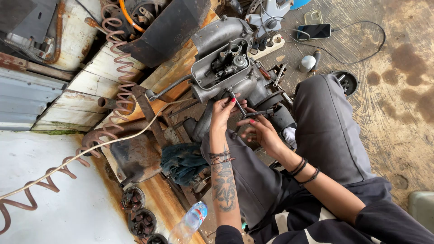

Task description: Disassemble and inspect components of a motorcycle engine using a screwdriver

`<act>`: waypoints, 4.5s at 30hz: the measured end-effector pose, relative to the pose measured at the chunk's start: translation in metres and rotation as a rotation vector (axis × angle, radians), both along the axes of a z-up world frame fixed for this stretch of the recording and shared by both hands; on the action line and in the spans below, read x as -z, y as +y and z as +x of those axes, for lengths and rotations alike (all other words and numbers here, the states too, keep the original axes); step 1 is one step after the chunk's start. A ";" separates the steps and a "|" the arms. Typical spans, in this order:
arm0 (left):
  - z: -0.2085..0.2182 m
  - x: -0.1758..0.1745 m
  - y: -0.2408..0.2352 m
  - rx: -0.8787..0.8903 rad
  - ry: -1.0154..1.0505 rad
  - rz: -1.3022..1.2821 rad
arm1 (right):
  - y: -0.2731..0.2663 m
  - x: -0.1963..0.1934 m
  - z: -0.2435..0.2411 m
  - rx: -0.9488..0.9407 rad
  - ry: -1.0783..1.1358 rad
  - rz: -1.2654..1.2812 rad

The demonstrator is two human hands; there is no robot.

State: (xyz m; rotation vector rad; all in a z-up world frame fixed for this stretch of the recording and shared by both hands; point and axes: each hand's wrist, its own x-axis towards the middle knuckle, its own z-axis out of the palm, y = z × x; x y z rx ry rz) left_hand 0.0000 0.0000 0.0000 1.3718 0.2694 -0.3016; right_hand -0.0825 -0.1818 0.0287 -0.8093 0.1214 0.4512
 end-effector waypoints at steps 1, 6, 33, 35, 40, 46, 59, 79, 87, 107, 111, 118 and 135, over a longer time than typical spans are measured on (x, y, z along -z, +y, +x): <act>0.001 0.000 -0.001 0.005 -0.004 -0.001 | 0.001 -0.008 0.000 0.005 -0.004 -0.001; 0.002 0.009 -0.004 -0.026 0.019 0.081 | 0.010 -0.012 -0.009 -0.075 -0.349 -0.327; 0.001 0.012 0.000 0.001 0.054 0.087 | 0.013 0.045 0.009 0.125 0.051 -0.163; 0.001 0.005 -0.001 -0.009 0.053 0.095 | 0.012 0.026 0.005 0.144 -0.016 -0.219; 0.002 0.007 0.000 -0.033 0.061 0.120 | 0.011 0.006 0.005 0.198 -0.270 -0.429; 0.010 0.010 -0.012 -0.222 0.010 0.278 | 0.000 -0.031 0.009 0.196 -0.592 -0.743; 0.005 0.012 -0.005 -0.121 0.053 -0.149 | -0.006 -0.032 -0.003 0.185 -0.746 -0.831; 0.005 0.006 -0.004 -0.134 0.076 -0.191 | 0.012 -0.025 -0.016 -0.009 -0.087 0.177; 0.011 0.026 -0.012 -0.224 -0.023 0.238 | -0.007 -0.036 -0.003 -0.017 -0.593 -0.697; 0.000 0.007 -0.004 -0.080 -0.021 -0.066 | -0.013 -0.012 -0.011 0.252 -0.865 -0.742; 0.002 0.018 -0.002 -0.093 -0.029 -0.070 | -0.014 -0.038 0.002 0.263 -0.881 -0.724; 0.003 0.024 -0.004 -0.203 -0.040 0.054 | -0.007 -0.058 0.074 0.104 -1.162 -1.303; -0.024 0.016 -0.013 -0.045 -0.217 0.453 | -0.006 -0.020 0.093 0.090 -1.179 -1.256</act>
